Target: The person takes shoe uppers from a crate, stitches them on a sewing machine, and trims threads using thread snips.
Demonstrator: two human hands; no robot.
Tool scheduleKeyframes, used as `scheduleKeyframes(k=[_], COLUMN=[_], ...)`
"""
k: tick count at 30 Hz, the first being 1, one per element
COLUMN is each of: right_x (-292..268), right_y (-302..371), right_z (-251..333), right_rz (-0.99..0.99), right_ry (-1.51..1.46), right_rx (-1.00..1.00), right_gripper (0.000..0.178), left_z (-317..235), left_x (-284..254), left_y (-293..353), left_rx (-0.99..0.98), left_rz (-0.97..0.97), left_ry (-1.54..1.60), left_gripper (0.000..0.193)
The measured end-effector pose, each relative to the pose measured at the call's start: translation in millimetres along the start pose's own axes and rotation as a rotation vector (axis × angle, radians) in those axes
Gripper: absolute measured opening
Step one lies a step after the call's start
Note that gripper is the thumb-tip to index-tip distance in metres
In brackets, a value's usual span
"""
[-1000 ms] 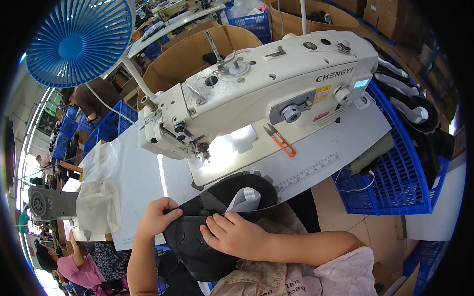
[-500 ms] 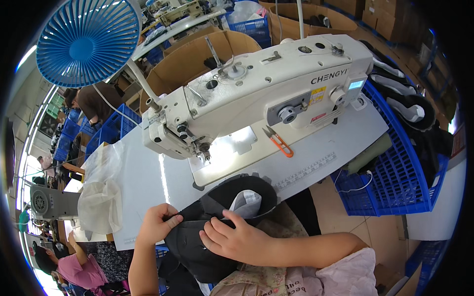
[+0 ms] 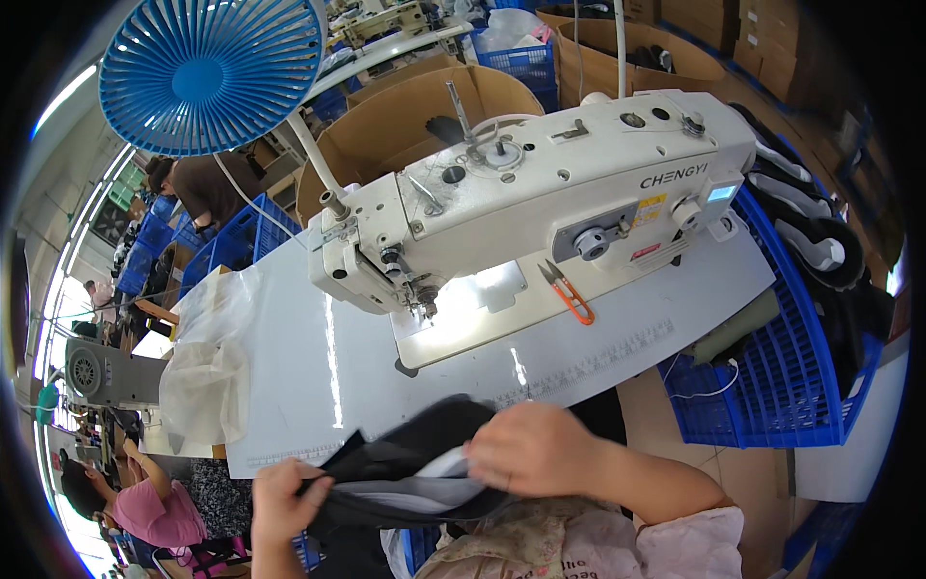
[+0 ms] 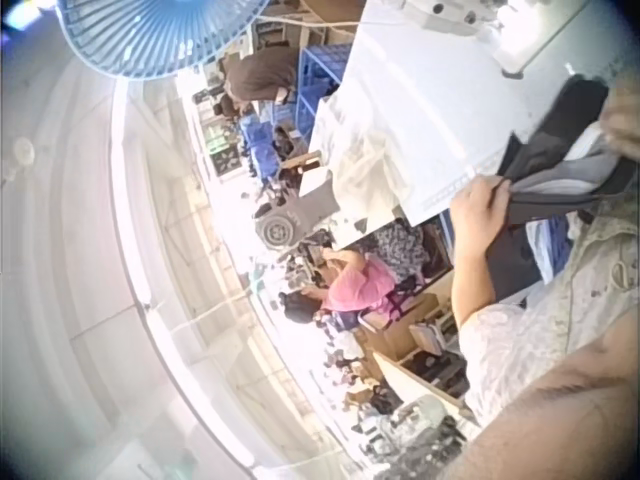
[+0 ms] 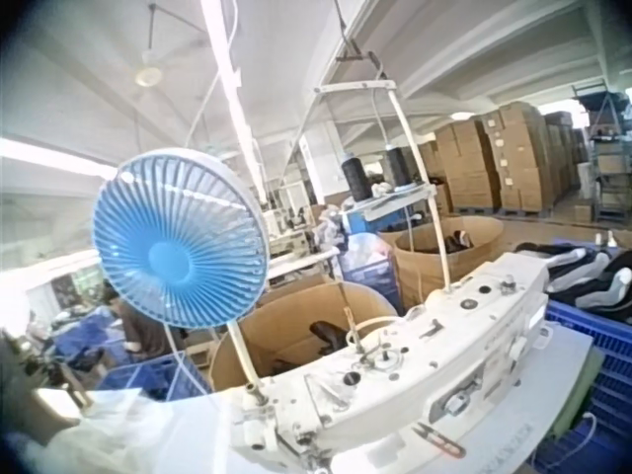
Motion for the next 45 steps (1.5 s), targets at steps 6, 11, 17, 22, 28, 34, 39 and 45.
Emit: scheduleKeyframes(k=[6,11,17,22,28,34,39,45], right_x=[-4,1,10,8,2,11,7,7], right_y=[36,42,47,50,47,52,50,56], right_z=[-117,-132,-137,-140,-131,-143,-133,-137], right_rz=[-0.219,-0.258,-0.193,-0.206,-0.225,-0.193,-0.233,-0.237], right_ry=[0.149,0.056,0.008,0.055,0.026,0.011,0.046,0.033], right_rx=[0.349,0.446,0.462,0.446,0.438,0.457,0.426,0.452], right_gripper=[0.011,0.013,0.008,0.008,0.007,0.008,0.011,0.007], left_z=[104,204,422,502,475,377,322,241], left_x=[-122,-207,-199,-6,93,97,66,56], left_y=[16,-35,-136,-260,-346,-348,-275,-211], left_rx=[-0.548,-0.503,-0.559,-0.705,-0.686,-0.645,-0.664,-0.666], left_rz=[-0.282,-0.516,-0.981,-1.123,-0.903,-0.480,-0.178,-0.115], left_ry=[-0.001,-0.091,0.495,1.284,1.371,0.996,0.779,0.721], left_gripper=[0.015,0.019,0.028,0.036,0.030,0.040,0.032,0.032])
Point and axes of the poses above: each hand's wrist, its own y-axis away from the middle knuckle, its own x-axis out of the palm, z = x × y, the point moved 10 cm from there along -y, towards the middle knuckle, and after that the axes turned 3 degrees about y, right-handed, at the moved point
